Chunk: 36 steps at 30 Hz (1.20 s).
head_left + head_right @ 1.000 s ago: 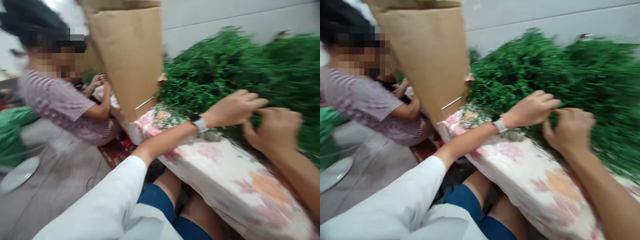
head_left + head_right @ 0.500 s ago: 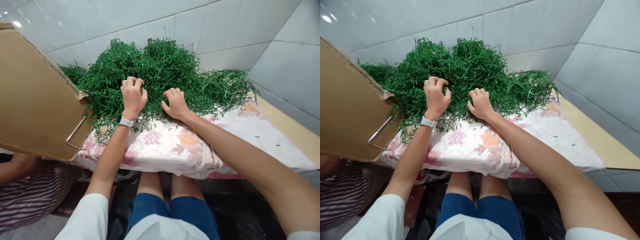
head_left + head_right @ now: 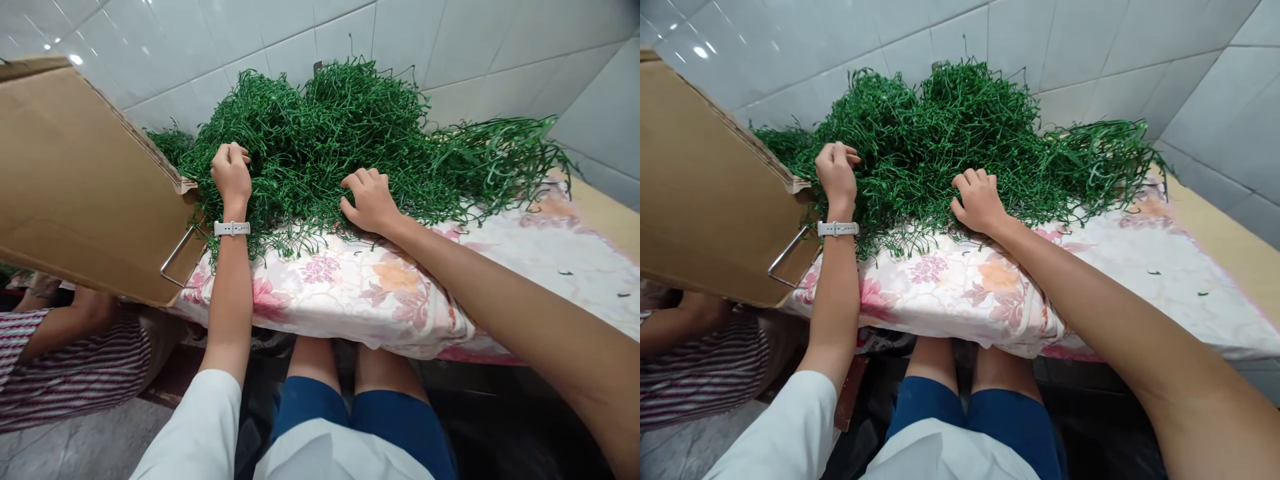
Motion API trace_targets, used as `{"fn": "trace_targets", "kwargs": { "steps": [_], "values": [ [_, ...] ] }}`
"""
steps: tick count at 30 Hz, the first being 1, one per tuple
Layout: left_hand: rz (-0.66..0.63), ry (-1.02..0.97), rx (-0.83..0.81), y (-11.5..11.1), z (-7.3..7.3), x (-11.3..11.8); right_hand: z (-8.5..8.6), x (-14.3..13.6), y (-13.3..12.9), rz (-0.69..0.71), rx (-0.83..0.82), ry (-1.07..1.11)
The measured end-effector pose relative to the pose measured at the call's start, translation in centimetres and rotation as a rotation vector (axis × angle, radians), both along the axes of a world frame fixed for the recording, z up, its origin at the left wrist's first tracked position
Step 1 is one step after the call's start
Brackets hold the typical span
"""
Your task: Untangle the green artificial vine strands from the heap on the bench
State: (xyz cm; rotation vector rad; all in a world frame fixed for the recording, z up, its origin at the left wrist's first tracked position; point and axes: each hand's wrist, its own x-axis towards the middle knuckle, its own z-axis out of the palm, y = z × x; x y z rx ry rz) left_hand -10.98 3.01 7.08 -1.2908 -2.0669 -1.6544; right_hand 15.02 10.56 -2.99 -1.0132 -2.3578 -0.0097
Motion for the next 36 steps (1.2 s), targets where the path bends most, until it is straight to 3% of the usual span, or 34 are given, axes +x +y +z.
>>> {"fn": "trace_targets", "kwargs": {
  "steps": [2, 4, 9, 13, 19, 29, 36],
  "values": [
    [0.203, 0.077, -0.008, -0.3, 0.1, -0.7, 0.0, 0.0, 0.0, 0.0, -0.005, -0.006],
    [0.301, 0.091, -0.12, -0.6, -0.1, -1.6, -0.1, 0.0, 0.1, 0.004, -0.007, -0.017],
    [0.206, 0.019, -0.334, -0.5, -1.6, -3.8, -0.8, -0.1, 0.6, 0.017, 0.021, -0.013],
    [0.119, 0.001, -0.161, 0.2, -2.0, -4.7, -1.0, -0.2, 0.8, 0.013, 0.026, -0.012],
    [0.039, -0.045, 0.243, 0.9, -0.9, -5.1, -1.0, -0.1, 0.8, 0.019, 0.021, -0.024],
    [-0.021, 0.001, 0.423, 1.2, -1.3, -5.6, -1.2, -0.1, 1.0, 0.027, 0.021, -0.022],
    [-0.062, 0.049, 0.505, 1.5, -0.5, -9.8, -1.1, 0.0, 1.0, 0.052, 0.02, -0.009]
  ]
}}
